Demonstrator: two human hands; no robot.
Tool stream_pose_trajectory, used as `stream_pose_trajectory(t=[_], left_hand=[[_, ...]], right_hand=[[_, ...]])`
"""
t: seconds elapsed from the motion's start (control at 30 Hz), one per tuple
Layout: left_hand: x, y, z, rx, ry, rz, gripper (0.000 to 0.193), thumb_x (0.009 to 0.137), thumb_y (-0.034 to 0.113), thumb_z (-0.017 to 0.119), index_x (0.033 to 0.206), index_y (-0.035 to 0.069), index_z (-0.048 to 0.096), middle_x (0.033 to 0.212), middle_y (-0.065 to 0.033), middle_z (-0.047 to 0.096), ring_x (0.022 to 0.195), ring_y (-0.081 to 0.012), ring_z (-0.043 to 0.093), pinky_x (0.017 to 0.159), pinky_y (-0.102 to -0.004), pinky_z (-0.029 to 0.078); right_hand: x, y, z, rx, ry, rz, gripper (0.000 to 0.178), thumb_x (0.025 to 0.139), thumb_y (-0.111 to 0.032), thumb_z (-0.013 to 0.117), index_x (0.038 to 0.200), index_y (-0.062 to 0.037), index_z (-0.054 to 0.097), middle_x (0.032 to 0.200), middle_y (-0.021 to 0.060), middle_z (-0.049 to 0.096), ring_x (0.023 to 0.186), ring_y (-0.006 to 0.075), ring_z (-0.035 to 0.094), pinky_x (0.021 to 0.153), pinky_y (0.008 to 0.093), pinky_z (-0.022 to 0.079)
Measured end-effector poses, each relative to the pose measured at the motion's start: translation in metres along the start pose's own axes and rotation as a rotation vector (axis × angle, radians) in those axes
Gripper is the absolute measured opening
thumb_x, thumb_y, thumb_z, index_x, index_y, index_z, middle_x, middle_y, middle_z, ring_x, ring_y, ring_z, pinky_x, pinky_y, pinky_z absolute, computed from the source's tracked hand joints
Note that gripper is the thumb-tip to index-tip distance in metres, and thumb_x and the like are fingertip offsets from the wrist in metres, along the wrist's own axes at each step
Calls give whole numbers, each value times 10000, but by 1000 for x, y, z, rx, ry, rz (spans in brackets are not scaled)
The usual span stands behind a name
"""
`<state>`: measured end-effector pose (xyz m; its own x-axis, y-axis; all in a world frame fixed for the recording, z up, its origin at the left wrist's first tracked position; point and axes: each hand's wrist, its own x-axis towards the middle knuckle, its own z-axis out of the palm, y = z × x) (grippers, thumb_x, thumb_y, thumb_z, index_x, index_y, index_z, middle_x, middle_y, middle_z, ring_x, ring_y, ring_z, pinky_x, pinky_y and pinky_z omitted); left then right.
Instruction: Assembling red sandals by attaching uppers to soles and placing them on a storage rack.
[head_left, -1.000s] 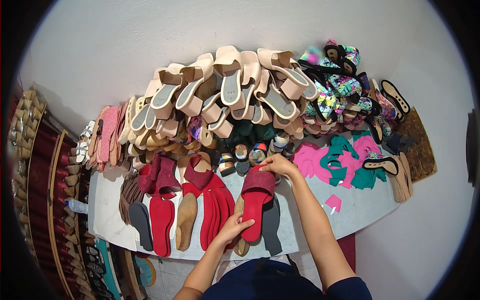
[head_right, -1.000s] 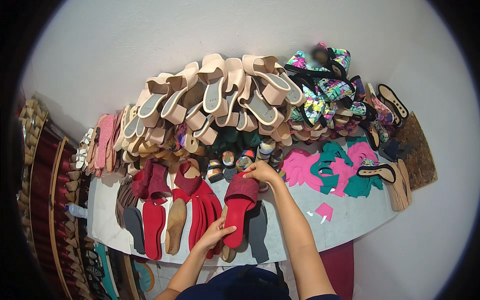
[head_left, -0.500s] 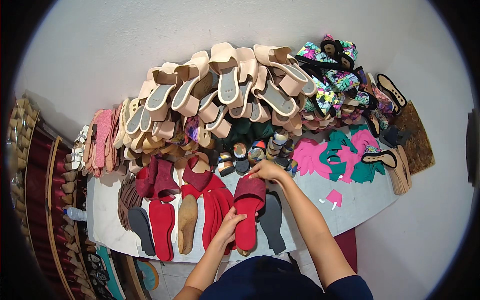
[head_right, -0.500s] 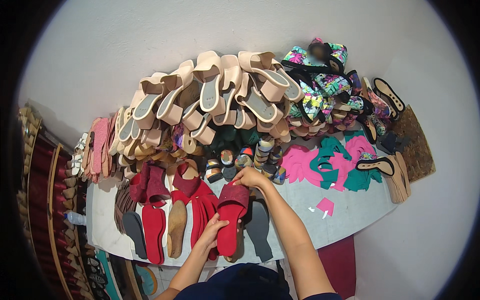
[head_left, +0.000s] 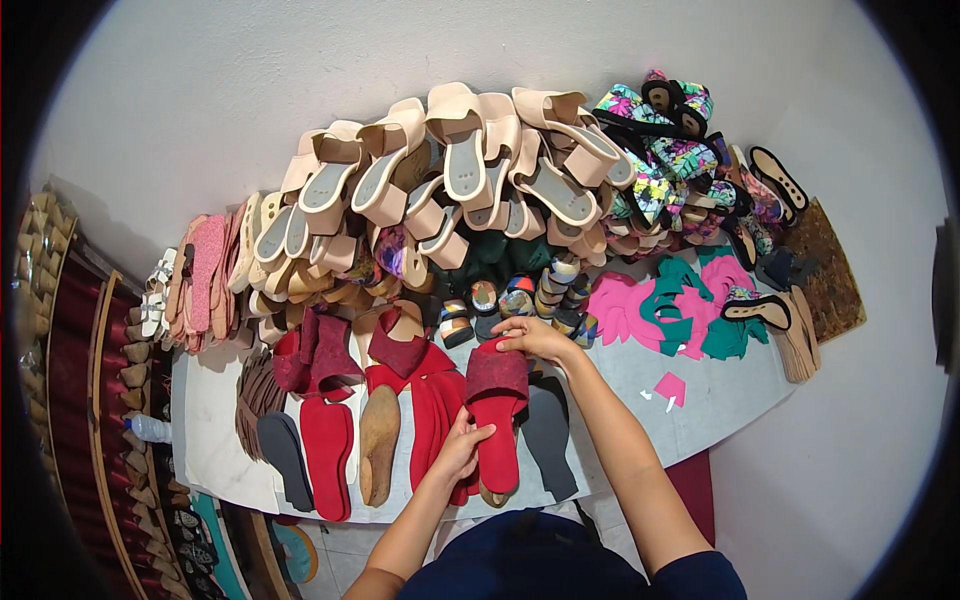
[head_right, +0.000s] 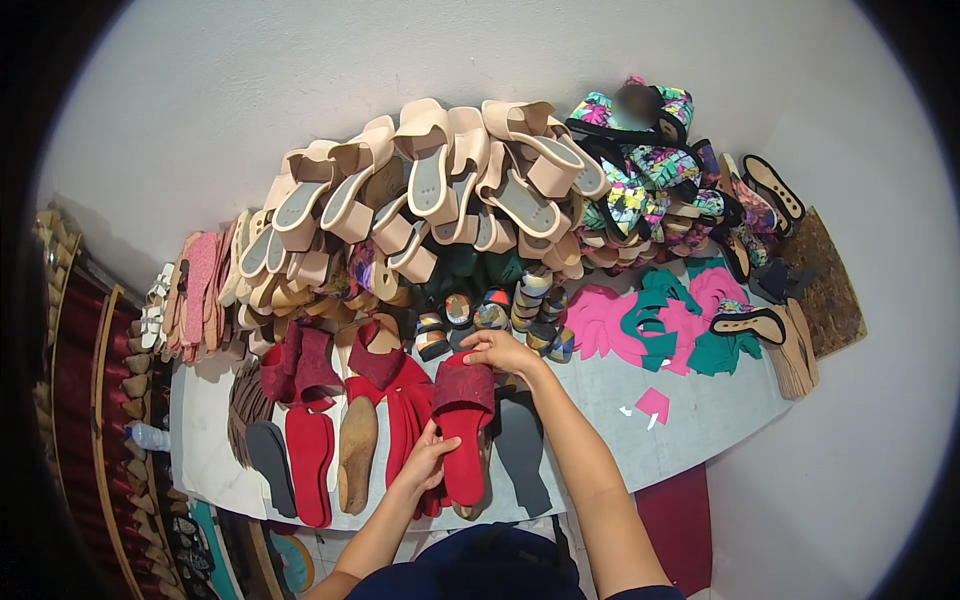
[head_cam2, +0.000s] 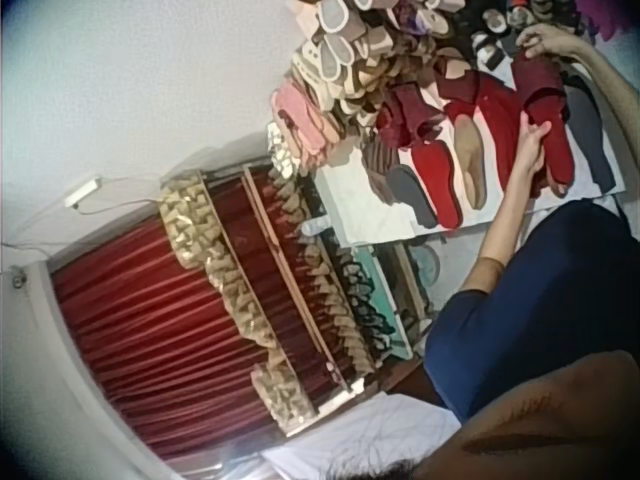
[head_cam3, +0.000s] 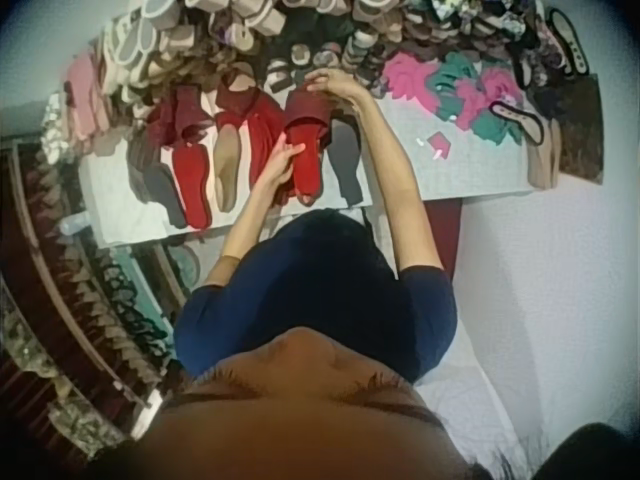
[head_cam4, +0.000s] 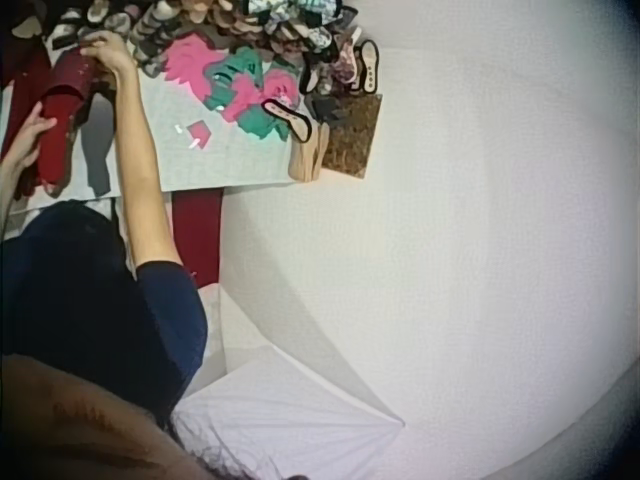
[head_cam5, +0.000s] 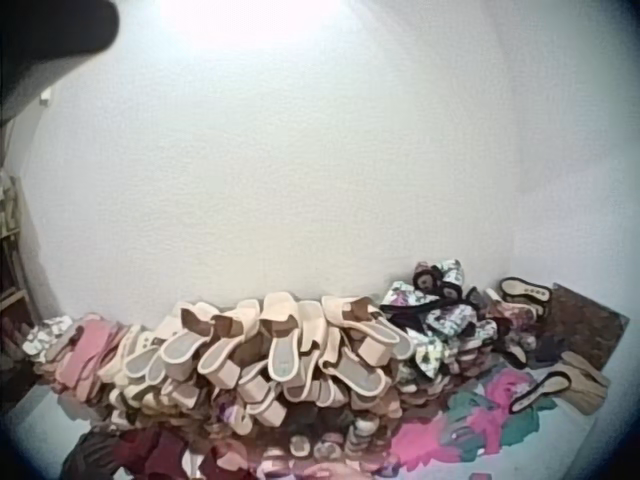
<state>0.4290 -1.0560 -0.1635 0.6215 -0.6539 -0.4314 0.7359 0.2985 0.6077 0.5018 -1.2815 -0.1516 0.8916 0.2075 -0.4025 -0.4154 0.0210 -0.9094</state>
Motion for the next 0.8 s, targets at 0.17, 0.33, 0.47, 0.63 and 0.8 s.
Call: stream_pose_trajectory(t=[0.17,0.33,0.47,0.63,0.8], left_hand=[[-1,2,-8,-24,-15,14,560,769,-47,514,1243,94,253,1161,-158,451,981,-235,534,821,-356,474],[-5,2,-14,22,-36,45,581,767,-29,526,1260,99,246,1140,-128,487,1016,-209,516,866,-338,435],[-4,4,-12,26,-31,47,582,767,-25,528,1262,98,249,1129,-122,501,1023,-199,512,855,-332,438],[-6,9,-20,37,-7,95,572,769,-31,522,1259,101,259,1159,-121,471,1028,-204,507,858,-331,437],[-9,12,-15,33,11,106,564,771,-38,515,1257,101,264,1174,-124,451,1032,-216,503,856,-340,441]], right_hand=[[-10,-5,7,168,77,26,397,795,-225,602,1136,-62,480,904,2,577,766,72,536,645,205,423],[-16,1,8,320,105,25,317,829,-234,532,1089,-52,524,966,30,575,838,110,550,726,247,430],[-6,54,-11,-293,396,-166,335,780,-170,543,1083,-27,528,1002,101,578,908,187,555,795,279,422],[-27,59,6,-839,182,-134,478,651,-145,613,1106,-42,505,1049,197,522,1003,316,491,860,365,391],[-48,65,21,-874,247,-158,452,628,-54,617,1054,-56,463,1089,175,464,993,348,478,824,382,414]])
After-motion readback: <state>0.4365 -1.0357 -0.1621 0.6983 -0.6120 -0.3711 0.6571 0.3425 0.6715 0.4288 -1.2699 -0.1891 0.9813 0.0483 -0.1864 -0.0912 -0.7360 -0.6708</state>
